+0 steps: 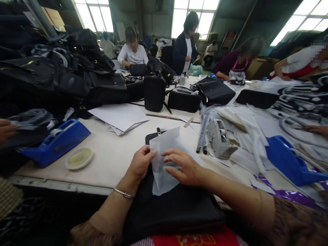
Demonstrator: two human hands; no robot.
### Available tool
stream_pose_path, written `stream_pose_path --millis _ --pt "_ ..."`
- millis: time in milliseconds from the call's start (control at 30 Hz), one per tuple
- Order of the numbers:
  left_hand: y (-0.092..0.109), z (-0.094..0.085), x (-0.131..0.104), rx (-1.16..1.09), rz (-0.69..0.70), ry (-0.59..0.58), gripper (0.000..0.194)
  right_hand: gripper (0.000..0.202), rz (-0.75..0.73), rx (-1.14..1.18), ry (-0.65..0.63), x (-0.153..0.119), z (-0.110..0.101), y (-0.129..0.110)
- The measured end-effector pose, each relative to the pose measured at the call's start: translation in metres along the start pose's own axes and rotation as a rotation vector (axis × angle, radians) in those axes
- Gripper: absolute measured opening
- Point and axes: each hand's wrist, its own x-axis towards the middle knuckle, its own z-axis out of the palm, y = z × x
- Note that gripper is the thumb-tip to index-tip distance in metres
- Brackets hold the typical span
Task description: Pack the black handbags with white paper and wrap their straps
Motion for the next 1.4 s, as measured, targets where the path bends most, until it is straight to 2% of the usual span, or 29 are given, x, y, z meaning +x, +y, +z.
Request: stream_pose_path --millis 100,200,300,367,467,567,667,767,867,1000,1100,1167,1267,1333,1400 --pt "0.003 0.001 0.0 -0.104 -0.04 -0.057 0.034 0.028 0.094 -0.025 -0.022 -0.008 0.007 0.008" --pt "0.005 0.004 0.0 -0.151 -0.064 -0.137 0.042 0.034 0.117 -0.039 -0.052 -0.012 0.011 0.012" --pt "0.009 0.006 -0.001 -0.146 -0.061 -0.189 0.061 0.037 0.143 -0.078 -0.052 -0.014 0.012 0.011" --pt "0.011 0.005 -0.002 -0.11 -0.054 -0.166 0.075 0.04 0.168 -0.136 -0.067 -0.015 0.012 0.01" --pt "0.014 0.001 -0.005 -0.028 -0.07 -0.07 0.086 0.045 0.211 -0.244 -0.078 -0.016 0.012 0.01" --pt "0.017 -0.003 -0.007 0.232 -0.035 0.059 0.087 0.047 0.298 -0.385 -0.009 -0.016 0.008 0.019" --pt "0.021 -0.005 -0.007 0.732 0.077 0.164 0.084 0.056 0.467 -0.506 0.069 -0.011 -0.003 0.039" --pt "0.024 -0.007 -0.003 1.083 0.149 0.167 0.082 0.065 0.704 -0.462 0.021 -0.006 -0.017 0.058" --pt "0.025 -0.013 0.008 1.217 0.171 0.122 0.082 0.059 0.852 -0.404 -0.04 -0.006 -0.028 0.065" --pt "0.028 -0.024 0.027 1.282 0.173 -0.034 0.084 0.046 0.769 -0.451 -0.002 -0.009 -0.036 0.054" --pt "0.032 -0.028 0.036 1.296 0.149 -0.148 0.086 0.053 0.741 -0.433 -0.013 -0.011 -0.043 0.036" --pt "0.034 -0.029 0.039 1.295 0.122 -0.169 0.088 0.064 0.751 -0.435 -0.067 -0.012 -0.05 0.021" --pt "0.033 -0.031 0.04 1.226 0.152 -0.146 0.085 0.071 0.732 -0.616 -0.209 -0.009 -0.059 -0.001" --pt "0.031 -0.033 0.04 1.16 0.203 -0.133 0.083 0.06 0.58 -0.736 -0.224 -0.001 -0.062 -0.011" --pt "0.029 -0.034 0.04 1.099 0.239 -0.132 0.081 0.043 0.32 -0.689 -0.182 0.013 -0.061 -0.013"
